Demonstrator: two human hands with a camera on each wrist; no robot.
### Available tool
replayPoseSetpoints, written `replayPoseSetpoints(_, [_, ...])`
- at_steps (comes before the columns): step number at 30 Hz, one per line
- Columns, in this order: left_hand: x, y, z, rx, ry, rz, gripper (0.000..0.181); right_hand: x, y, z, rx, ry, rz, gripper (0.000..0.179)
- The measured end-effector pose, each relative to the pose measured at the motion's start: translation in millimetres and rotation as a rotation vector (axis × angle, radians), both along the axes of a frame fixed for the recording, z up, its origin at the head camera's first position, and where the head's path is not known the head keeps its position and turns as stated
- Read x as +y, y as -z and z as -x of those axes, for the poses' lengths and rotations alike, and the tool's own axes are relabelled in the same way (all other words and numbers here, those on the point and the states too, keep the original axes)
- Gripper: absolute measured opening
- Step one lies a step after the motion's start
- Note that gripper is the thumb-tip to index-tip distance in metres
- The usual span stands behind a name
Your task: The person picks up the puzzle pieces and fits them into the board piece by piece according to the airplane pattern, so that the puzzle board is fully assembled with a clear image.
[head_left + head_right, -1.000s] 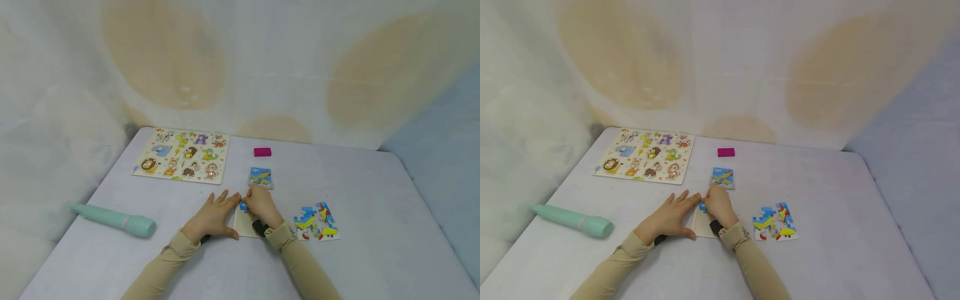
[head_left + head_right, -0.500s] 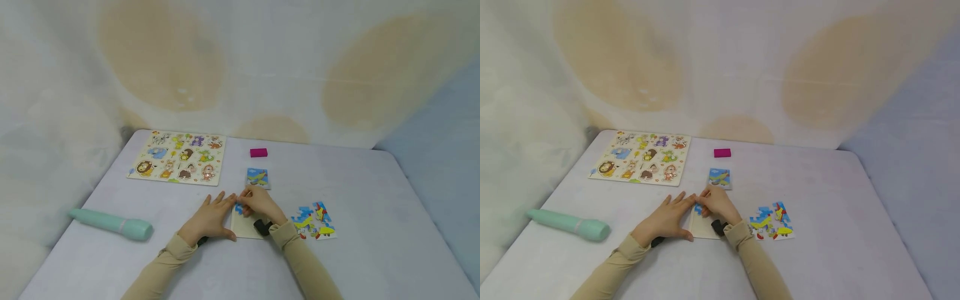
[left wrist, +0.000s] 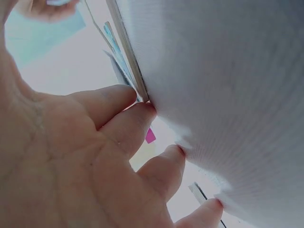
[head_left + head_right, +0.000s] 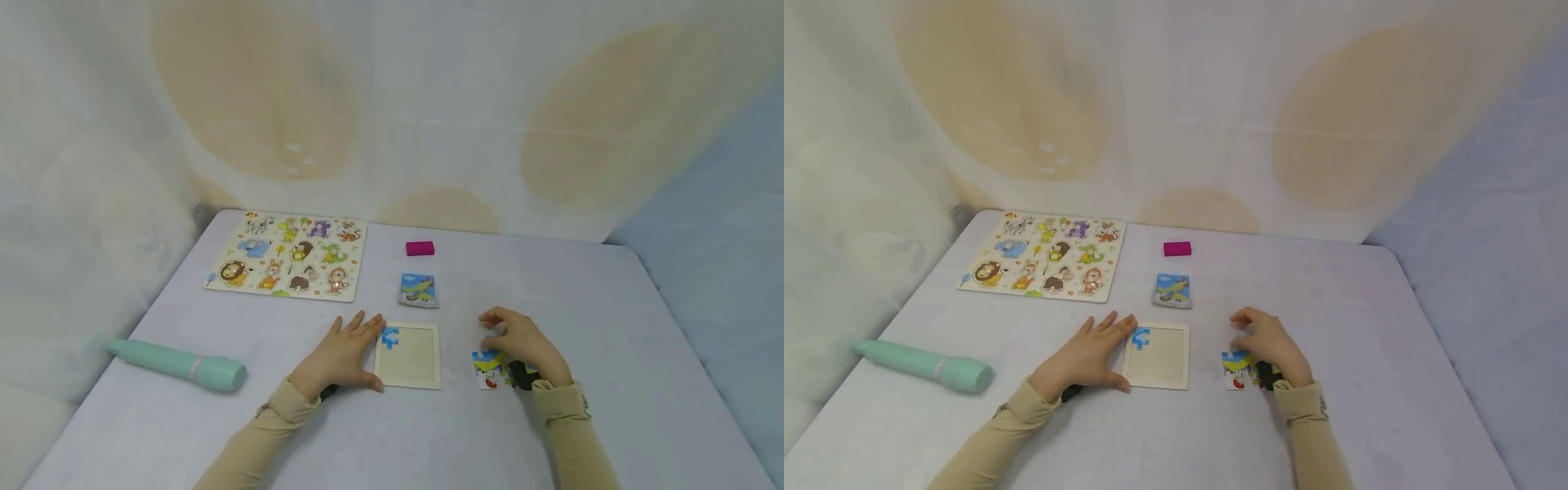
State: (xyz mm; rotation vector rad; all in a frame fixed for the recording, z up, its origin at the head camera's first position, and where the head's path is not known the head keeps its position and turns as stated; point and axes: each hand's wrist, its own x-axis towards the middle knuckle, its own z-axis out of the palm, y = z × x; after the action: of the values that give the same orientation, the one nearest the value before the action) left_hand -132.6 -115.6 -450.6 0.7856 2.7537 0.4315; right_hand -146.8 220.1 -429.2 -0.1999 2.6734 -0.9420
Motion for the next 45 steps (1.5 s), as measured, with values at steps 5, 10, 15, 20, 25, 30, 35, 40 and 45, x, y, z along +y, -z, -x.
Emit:
replayPoseSetpoints(5, [-1.1,-0.3,1.7,0.003,-0.004,0.028,0.113,19.9,1.1,-12.5,0.007,-0.027,-0.049,0.043])
replayPoseSetpoints(10, [-1.2,-0.8,1.3,-0.012,-0.009,0.022,0.113,17.7,0.2,-11.5,0.037,-0.042,-0.077,0.026])
replayPoseSetpoints(15, [0.5,-1.1,0.6,-0.018,-0.001,0.013,0.112,16.0,1.5,-10.3,0.069,-0.011,-0.074,0.011])
replayPoseSetpoints(20, [-0.6,-0.7,1.2,-0.013,0.001,0.025,0.112,-0.4,1.0,1.5,0.05,0.01,0.078,0.01])
replayPoseSetpoints(25, [-2.2,-0.4,1.1,-0.013,-0.001,0.024,0.112,-49.1,3.5,12.9,-0.06,-0.044,0.242,0.01])
replayPoseSetpoints(30, [-0.5,1.4,2.2,-0.014,0.001,0.012,0.111,-87.5,2.3,19.6,-0.124,-0.125,0.309,0.012])
replayPoseSetpoints(35, [-2.0,1.1,2.8,-0.008,0.014,0.015,0.11,-112.5,4.4,24.1,-0.062,-0.093,0.174,0.008])
replayPoseSetpoints(40, [-1.2,-2.0,2.7,0.001,0.002,0.025,0.11,-126.8,6.1,20.6,0.078,-0.071,-0.016,0.013])
replayPoseSetpoints(45, [-0.2,-1.5,1.4,-0.009,-0.002,0.019,0.11,-131.4,8.8,15.8,0.071,-0.07,-0.064,0.014])
